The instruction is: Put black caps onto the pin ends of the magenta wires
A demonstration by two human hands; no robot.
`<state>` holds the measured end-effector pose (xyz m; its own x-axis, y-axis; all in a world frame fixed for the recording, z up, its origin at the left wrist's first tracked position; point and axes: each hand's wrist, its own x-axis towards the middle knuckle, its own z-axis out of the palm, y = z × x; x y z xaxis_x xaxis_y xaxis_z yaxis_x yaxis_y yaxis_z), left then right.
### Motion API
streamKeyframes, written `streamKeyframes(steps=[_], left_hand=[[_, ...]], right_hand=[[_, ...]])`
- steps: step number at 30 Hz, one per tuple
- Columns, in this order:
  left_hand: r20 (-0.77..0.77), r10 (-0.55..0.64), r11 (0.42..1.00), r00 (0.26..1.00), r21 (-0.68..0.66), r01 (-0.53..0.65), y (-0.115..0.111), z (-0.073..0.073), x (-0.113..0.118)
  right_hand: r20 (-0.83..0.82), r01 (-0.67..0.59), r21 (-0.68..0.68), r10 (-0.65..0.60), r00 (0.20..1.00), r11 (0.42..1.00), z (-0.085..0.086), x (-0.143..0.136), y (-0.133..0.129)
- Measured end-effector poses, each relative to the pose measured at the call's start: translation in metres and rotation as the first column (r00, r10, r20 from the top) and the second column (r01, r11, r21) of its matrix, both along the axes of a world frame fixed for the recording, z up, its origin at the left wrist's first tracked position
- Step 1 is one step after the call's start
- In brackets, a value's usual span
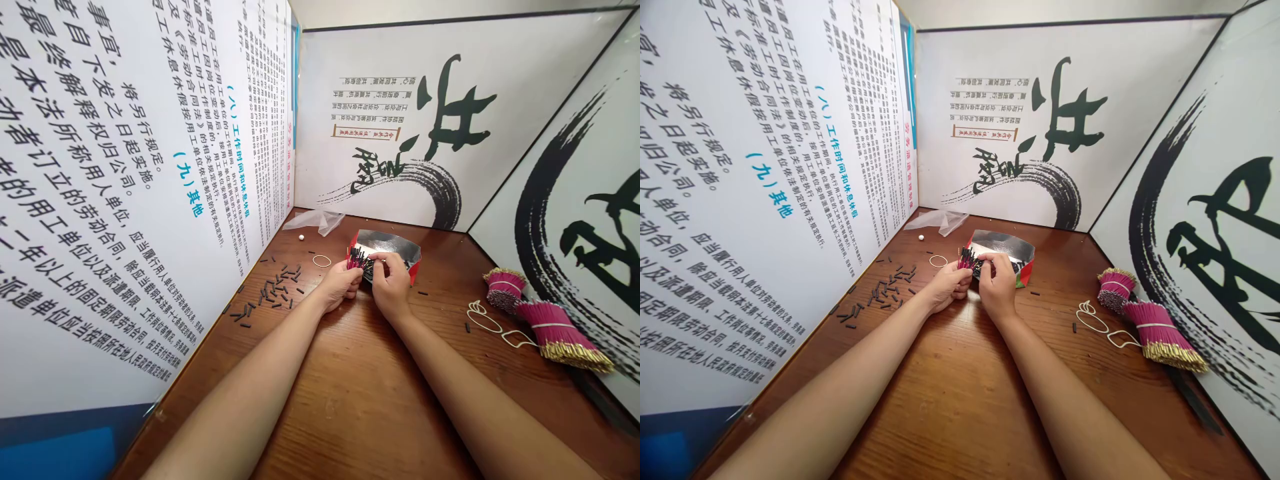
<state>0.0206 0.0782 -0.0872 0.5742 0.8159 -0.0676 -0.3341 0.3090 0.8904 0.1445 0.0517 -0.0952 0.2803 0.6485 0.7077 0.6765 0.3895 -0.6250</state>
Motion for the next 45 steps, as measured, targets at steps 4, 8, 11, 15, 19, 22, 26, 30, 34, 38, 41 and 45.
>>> streamKeyframes(steps=[4, 8, 11, 15, 19, 22, 26, 30, 34, 38, 41, 45], left_hand=[[0.0, -0.012, 1.0, 1.0, -0.003, 0.012, 0.0017, -0.0013, 0.0002], [-0.004, -0.012, 1.0, 1.0, 0.003, 0.012, 0.0032, -0.0029, 0.0008], [0.0, -0.014, 1.0, 1.0, 0.003, 0.014, 0.0035, -0.0036, 0.0007], [-0.003, -0.013, 1.0, 1.0, 0.007, 0.014, 0.0027, -0.0027, 0.0002], [-0.012, -0.012, 1.0, 1.0, 0.011, 0.012, 0.0015, -0.0015, 0.0003], [-0.009, -0.015, 1.0, 1.0, 0.008, 0.015, 0.0015, -0.002, 0.0005], [-0.002, -0.016, 1.0, 1.0, -0.017, 0.016, 0.0024, -0.003, 0.0002], [0.01, -0.02, 0.999, 1.0, -0.03, 0.02, 0.0031, -0.0031, -0.0002], [0.017, -0.025, 0.999, 1.0, -0.027, 0.025, 0.0028, -0.0032, -0.0003], [0.013, -0.045, 0.999, 0.999, -0.001, 0.045, 0.0022, -0.0036, -0.0005], [0.015, -0.048, 0.999, 0.999, -0.003, 0.048, 0.0024, -0.0036, -0.0007], [0.012, -0.029, 1.0, 1.0, -0.006, 0.029, 0.0025, -0.0025, -0.0008]], right_hand=[[0.006, 0.026, -0.002, -0.026, 1.0, 1.0, 0.0, 0.0006, 0.0005], [-0.004, 0.035, 0.014, -0.035, 0.999, 0.999, -0.0004, 0.0015, 0.0011], [0.001, 0.039, -0.01, -0.039, 0.999, 0.999, -0.0009, 0.0018, 0.0014], [-0.011, 0.013, 0.006, -0.013, 1.0, 1.0, -0.0012, 0.0019, 0.0013], [-0.026, -0.019, 0.036, 0.02, 0.999, 0.999, -0.0009, 0.0018, 0.001], [-0.034, -0.028, 0.045, 0.03, 0.999, 0.999, -0.0015, 0.0022, 0.0018], [-0.065, -0.049, 0.1, 0.056, 0.996, 0.994, -0.0042, 0.0037, 0.004], [-0.093, -0.076, 0.114, 0.087, 0.992, 0.991, -0.006, 0.0045, 0.0042], [-0.099, -0.095, 0.106, 0.106, 0.989, 0.99, -0.0048, 0.0042, 0.0023], [-0.09, -0.112, 0.086, 0.12, 0.989, 0.99, -0.0045, 0.0034, 0.0014], [-0.133, -0.126, 0.056, 0.132, 0.982, 0.99, -0.0067, 0.0023, 0.0023], [-0.219, -0.151, 0.001, 0.148, 0.964, 0.988, -0.0095, 0.0005, 0.0038]])
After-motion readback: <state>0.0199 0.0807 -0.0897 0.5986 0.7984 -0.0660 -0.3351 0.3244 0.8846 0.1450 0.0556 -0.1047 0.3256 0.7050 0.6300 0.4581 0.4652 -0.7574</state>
